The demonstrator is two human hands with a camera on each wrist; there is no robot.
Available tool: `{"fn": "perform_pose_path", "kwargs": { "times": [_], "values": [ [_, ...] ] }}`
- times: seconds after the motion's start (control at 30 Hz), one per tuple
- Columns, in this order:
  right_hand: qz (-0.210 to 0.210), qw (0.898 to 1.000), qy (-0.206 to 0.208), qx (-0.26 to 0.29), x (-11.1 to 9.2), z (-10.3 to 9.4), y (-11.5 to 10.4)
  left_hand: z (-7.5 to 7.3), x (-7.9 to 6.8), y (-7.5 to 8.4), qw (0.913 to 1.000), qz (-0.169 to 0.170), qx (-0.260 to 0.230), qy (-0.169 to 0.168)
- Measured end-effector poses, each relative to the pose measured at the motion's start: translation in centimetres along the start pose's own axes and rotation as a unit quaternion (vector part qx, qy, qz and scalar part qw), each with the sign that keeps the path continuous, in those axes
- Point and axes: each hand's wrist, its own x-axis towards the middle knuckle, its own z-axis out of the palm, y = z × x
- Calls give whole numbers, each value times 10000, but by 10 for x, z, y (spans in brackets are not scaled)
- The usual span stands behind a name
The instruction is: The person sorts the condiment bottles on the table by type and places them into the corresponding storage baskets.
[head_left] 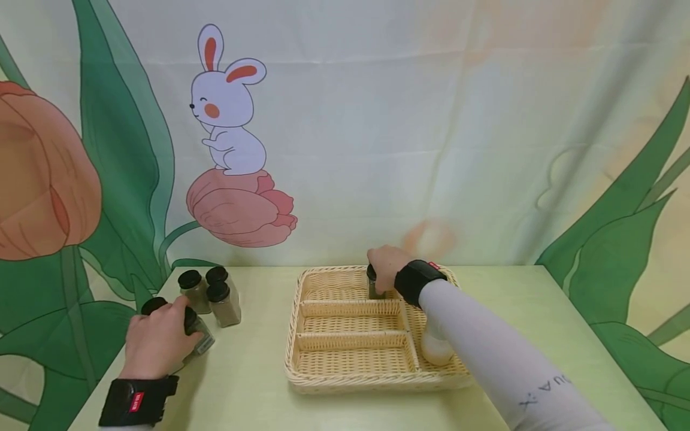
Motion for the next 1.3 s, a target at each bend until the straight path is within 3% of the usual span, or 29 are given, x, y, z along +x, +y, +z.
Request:
{"fn": "perform_pose_path", "kwargs": {
  "times": [0.4,0.93,1.3],
  "values": [
    [-11,10000,-42,19,2,4,1,-2,0,-3,9995,-234,-69,-181],
    [119,9994,-272,154,-3,2,1,-4,2,-3,9992,-245,-87,-305],
    [134,9995,-215,209,-3,-2,2,-2,2,-6,9997,-164,-99,-153]
  ]
}}
